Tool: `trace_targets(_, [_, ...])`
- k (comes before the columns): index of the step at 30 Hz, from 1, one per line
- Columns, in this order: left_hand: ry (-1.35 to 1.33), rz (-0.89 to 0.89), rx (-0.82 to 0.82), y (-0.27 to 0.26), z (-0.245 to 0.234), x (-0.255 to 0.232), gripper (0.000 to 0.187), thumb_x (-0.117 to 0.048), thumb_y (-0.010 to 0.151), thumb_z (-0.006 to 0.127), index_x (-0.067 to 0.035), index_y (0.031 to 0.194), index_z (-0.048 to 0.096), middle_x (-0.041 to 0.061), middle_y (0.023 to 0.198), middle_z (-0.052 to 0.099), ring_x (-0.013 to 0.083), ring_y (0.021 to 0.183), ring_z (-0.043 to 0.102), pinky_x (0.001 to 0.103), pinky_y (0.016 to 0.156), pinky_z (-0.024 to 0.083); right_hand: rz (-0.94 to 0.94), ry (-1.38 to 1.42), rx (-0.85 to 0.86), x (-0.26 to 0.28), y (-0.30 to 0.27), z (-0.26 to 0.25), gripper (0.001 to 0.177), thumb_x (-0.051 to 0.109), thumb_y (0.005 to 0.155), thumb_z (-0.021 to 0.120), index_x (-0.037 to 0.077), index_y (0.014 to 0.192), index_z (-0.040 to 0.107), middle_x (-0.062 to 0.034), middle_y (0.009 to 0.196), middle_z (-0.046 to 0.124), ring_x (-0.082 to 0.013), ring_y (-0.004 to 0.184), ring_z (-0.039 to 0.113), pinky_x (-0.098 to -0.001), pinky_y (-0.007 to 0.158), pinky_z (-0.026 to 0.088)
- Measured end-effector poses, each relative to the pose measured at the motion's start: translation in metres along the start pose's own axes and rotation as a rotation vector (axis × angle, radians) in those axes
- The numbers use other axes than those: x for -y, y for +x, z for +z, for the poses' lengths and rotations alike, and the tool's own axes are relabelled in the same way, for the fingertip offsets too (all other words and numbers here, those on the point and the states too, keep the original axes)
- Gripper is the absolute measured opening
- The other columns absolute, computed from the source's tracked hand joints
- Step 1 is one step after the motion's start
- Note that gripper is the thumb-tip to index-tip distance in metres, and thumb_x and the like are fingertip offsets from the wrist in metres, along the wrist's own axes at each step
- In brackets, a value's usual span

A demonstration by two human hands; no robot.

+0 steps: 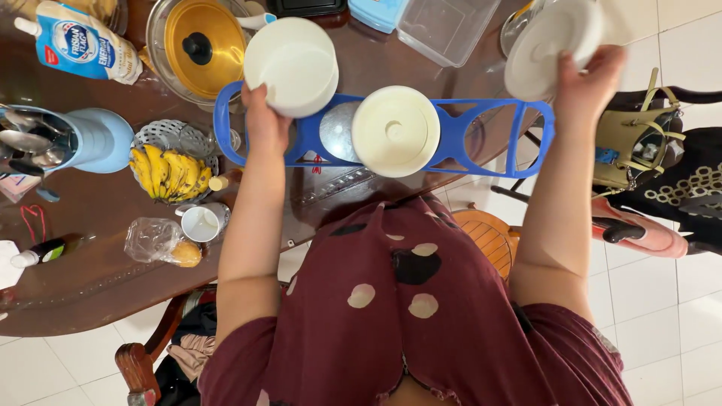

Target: The person organizes various household containers on a dining table. They open a blue plastic container, remove stacked white bowls, and place them on the table. They then handle several clear and green plastic containers, opening and closing lids and stacking them.

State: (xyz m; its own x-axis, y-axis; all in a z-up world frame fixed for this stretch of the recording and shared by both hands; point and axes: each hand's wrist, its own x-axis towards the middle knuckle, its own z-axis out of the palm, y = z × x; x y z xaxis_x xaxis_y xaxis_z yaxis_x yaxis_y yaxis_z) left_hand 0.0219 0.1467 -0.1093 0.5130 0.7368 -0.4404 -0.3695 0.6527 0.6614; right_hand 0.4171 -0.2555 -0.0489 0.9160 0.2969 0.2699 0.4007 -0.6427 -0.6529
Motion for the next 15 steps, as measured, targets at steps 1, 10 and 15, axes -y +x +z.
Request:
trace_targets(1, [0.06, -0.031, -0.06, 0.013, 0.008, 0.005, 0.064, -0.026, 0.099, 0.051, -0.024, 0.156, 0.02, 0.013, 0.153, 0.044, 0.0325, 0.137, 0.052, 0.056, 0.104, 0.054, 0.007, 0.021, 0.005, -0.016, -0.003, 0.014, 0.038, 0.011, 0.091, 0.081, 0.005, 0.115, 0.052, -0.006, 0.1, 0.055, -0.0186, 0.09, 0.055, -0.0377, 0.083, 0.051])
trace_targets(10, [0.599, -0.204, -0.303, 0.085, 0.055, 0.052, 0.071, -0.038, 0.1, 0.051, -0.029, 0.157, 0.01, 0.011, 0.15, 0.045, 0.033, 0.122, 0.062, 0.045, 0.071, 0.068, 0.114, 0.08, -0.003, -0.085, -0.002, 0.106, 0.041, 0.014, 0.089, 0.088, 0.005, 0.104, 0.051, -0.0065, 0.092, 0.056, -0.0225, 0.085, 0.057, -0.0394, 0.079, 0.052])
trace_targets(15, [0.612, -0.277, -0.307, 0.101, 0.041, 0.071, 0.073, -0.029, 0.099, 0.048, -0.028, 0.16, 0.008, 0.012, 0.152, 0.045, 0.0326, 0.124, 0.061, 0.045, 0.083, 0.067, 0.31, 0.161, 0.084, -0.082, -0.002, 0.12, 0.048, 0.005, 0.091, 0.074, 0.003, 0.131, 0.049, -0.0116, 0.115, 0.061, -0.0285, 0.108, 0.064, -0.0399, 0.095, 0.053])
